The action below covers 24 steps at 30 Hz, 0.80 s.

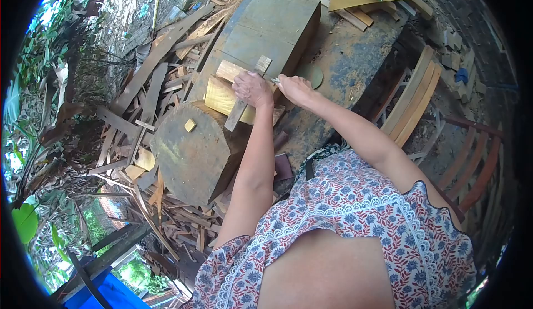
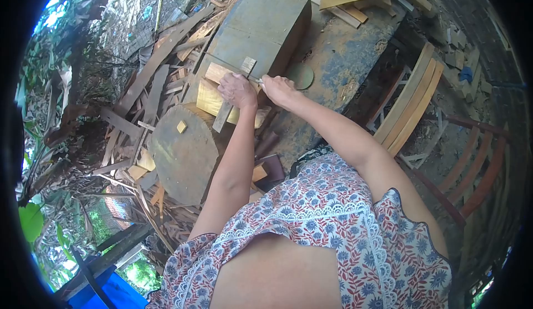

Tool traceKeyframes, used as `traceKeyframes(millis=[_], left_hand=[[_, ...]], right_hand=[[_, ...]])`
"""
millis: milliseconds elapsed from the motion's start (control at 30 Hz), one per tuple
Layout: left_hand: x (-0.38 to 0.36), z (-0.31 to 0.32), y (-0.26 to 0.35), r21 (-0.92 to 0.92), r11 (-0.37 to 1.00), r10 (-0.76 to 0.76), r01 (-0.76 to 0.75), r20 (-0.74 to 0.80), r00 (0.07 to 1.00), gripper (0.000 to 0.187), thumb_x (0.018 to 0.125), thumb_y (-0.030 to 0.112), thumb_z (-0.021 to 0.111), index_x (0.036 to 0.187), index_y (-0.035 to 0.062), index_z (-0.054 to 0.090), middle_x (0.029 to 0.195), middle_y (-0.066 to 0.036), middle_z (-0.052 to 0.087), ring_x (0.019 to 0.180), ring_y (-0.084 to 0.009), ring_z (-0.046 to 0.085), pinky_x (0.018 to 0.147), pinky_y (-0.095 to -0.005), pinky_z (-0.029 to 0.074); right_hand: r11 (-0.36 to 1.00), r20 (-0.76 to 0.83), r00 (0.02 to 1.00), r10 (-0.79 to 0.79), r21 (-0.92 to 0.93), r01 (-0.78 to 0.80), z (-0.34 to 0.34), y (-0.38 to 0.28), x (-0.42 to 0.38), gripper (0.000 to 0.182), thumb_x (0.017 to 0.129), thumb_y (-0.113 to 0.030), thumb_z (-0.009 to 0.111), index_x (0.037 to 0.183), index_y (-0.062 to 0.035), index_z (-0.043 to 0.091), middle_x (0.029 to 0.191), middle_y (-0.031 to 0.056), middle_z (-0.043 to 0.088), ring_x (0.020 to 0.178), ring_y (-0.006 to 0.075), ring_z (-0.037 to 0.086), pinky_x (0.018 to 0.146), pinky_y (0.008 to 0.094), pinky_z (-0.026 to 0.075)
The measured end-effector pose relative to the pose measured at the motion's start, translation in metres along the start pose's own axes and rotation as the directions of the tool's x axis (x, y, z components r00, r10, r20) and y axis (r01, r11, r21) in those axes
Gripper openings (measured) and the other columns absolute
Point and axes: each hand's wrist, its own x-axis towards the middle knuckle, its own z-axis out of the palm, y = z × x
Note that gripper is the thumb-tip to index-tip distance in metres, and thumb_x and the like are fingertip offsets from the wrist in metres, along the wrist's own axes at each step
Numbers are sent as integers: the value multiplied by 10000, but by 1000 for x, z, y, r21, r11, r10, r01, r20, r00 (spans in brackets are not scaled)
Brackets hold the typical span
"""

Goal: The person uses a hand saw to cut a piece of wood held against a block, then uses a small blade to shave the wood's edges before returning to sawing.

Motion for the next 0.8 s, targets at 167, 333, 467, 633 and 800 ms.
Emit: traceKeyframes(millis=[167,333,467,633,800], left_hand=[[1,-2,1,18,1000,-16,15,26,1000,184,872,221,512,901,48,570,924,-139,575,897,-321,528,790,-443,428],[0,3,0,20,1000,1,-1,-11,1000,169,876,225,509,869,59,542,901,-115,540,899,-300,517,773,-426,437],[0,4,0,37,999,9,-8,-17,1000,163,873,222,510,866,62,542,901,-114,540,899,-299,516,773,-425,437],[-1,3,0,20,1000,25,-25,-1,1000,182,871,217,513,915,51,574,910,-134,571,893,-318,528,791,-436,427],[1,5,-1,19,1000,2,-2,-5,1000,176,872,216,511,916,57,571,917,-131,567,895,-315,524,793,-435,423]], right_hand=[[1000,34,999,-17,-18,17,-9,15,-24,260,943,-278,462,968,-31,538,877,262,640,881,454,615,747,541,478],[999,79,996,46,-15,-45,-17,23,-48,263,943,-280,460,972,-30,534,883,262,640,887,448,616,747,541,478],[1000,33,999,-3,5,3,-6,6,-4,267,943,-282,461,971,-27,535,884,262,641,890,447,617,748,541,479],[1000,33,999,-12,-14,13,-5,8,-5,266,942,-284,464,965,-29,536,873,261,642,867,443,621,737,538,482],[999,89,996,28,20,-30,-14,23,-37,259,950,-284,453,988,-33,506,861,281,623,857,486,589,725,563,459]])
